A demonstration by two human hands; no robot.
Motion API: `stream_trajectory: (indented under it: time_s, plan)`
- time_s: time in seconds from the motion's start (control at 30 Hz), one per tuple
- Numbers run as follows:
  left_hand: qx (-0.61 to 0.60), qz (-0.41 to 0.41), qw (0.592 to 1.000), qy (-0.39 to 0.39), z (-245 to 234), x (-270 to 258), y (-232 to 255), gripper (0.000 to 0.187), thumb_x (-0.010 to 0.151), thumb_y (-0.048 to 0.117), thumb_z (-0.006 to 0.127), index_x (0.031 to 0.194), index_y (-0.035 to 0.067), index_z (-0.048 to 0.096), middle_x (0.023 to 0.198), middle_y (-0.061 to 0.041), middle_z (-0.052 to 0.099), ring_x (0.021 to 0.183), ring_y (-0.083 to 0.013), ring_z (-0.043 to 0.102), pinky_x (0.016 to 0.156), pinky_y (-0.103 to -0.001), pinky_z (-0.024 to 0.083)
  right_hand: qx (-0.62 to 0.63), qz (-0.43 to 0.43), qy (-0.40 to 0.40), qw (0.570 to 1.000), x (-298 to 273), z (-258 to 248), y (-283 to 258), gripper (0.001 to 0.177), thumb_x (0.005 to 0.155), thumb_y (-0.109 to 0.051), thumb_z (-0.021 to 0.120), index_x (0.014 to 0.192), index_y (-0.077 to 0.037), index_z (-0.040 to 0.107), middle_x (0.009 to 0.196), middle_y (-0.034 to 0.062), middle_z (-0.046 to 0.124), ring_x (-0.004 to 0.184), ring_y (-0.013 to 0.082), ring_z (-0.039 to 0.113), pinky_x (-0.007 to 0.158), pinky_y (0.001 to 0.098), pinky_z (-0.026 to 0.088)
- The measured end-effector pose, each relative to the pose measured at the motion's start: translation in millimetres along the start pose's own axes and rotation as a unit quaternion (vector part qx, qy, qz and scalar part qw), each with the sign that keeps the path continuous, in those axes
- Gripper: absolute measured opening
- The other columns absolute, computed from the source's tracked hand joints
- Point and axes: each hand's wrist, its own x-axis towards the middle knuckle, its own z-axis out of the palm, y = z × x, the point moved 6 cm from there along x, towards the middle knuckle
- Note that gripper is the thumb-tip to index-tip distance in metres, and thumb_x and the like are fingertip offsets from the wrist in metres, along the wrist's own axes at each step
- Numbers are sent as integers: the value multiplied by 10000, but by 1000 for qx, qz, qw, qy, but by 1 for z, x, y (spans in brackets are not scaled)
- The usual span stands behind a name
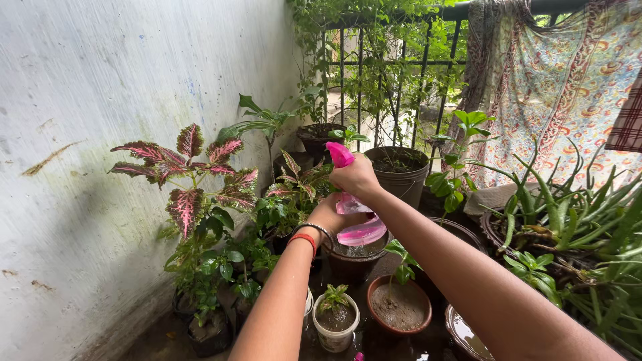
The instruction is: The person sprays water onto potted plants on a balcony using a pink spray bottle, moving between several containers.
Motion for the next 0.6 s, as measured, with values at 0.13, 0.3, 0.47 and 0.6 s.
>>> stream_trajectory:
  time_s: [0.13, 0.3, 0.47, 0.6]
  plan:
    - [-100, -15, 995, 2, 14, -19, 11, 425, 693, 273, 858, 1066, 99, 752, 1016, -34, 796, 916, -163, 748, 871, -331, 584, 50, 5, -35, 998, -13, 1, 7, 123, 633, -73, 732, 739, -18, 705, 664, 61, 687, 585, 138, 633, 571, 315, 528]
    - [-126, -19, 991, 33, 27, -31, 9, 508, 629, 300, 892, 1035, 37, 737, 972, -48, 795, 870, -165, 747, 845, -328, 587, 12, 9, -18, 1000, -30, -4, 6, 137, 644, -112, 733, 734, -12, 710, 660, 94, 706, 594, 152, 657, 607, 322, 550]
    - [-150, -67, 980, 114, 41, -45, -18, 711, 570, 295, 957, 1144, 14, 646, 1052, -81, 757, 936, -164, 725, 867, -329, 583, 17, -23, -2, 1000, -51, 0, 8, 128, 663, -138, 720, 763, -58, 722, 661, 67, 707, 614, 132, 679, 633, 302, 549]
    - [-140, -33, 978, 152, 49, -66, -19, 740, 544, 303, 966, 1169, 29, 678, 1108, -86, 763, 987, -168, 717, 907, -332, 576, 81, -39, -26, 996, -70, 4, 18, 132, 691, -143, 746, 788, -60, 716, 667, 33, 691, 631, 129, 660, 635, 306, 553]
